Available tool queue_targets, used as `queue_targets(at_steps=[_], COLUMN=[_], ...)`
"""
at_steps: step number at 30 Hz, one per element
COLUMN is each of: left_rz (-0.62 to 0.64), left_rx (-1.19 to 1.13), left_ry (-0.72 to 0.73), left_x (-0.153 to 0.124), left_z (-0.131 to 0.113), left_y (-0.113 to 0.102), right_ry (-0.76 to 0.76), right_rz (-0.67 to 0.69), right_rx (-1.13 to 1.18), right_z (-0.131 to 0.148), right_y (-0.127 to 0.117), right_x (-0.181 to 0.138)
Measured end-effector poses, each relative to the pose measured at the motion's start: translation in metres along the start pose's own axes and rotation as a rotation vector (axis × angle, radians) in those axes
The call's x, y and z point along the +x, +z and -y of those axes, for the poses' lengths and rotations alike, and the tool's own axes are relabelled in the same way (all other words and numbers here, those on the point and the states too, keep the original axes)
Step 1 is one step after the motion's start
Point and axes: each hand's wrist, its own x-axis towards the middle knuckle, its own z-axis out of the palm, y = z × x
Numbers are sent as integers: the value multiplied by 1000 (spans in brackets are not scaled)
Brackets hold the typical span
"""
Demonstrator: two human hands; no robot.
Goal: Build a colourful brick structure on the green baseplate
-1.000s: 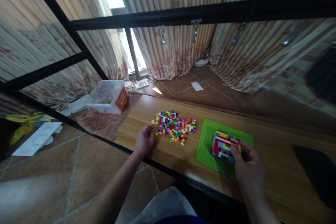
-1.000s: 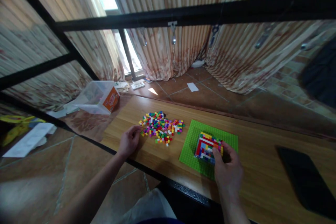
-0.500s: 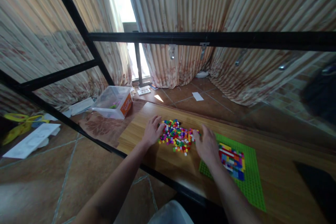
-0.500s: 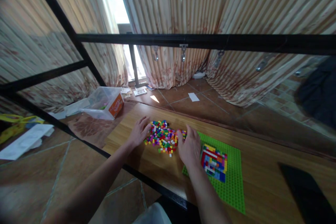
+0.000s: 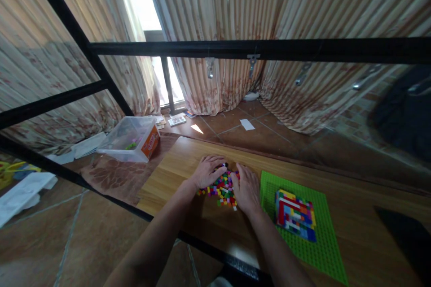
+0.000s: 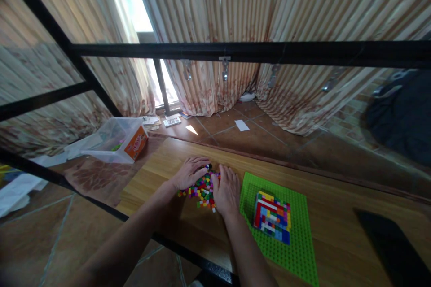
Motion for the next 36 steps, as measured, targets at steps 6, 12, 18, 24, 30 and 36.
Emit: queue_targets(at_steps=[6,12,18,24,30,36], left_rz=[-13,-37,-111,-317,-518,-444], left_rx=[-43,-131,-278,-440,-506,-265], left_ry=[45,34,-68,-208,-304,-357], left_x=[0,-4,-10,-14,-28,-56], left_z=[-12,-23,-35,-38,-28,-19], left_y=[7,8,11,13,-6,3], right_ry=[-26,-38,21,136,39,54], right_rz=[7,-33,-31,-50,101,127], right_rx=[63,194,303,211,70,139], right_z=[5,5,7,7,5,5], right_y=[-1,-5,-16,-28,-20,-14], right_x=[-4,-16,-36,-16,27,30])
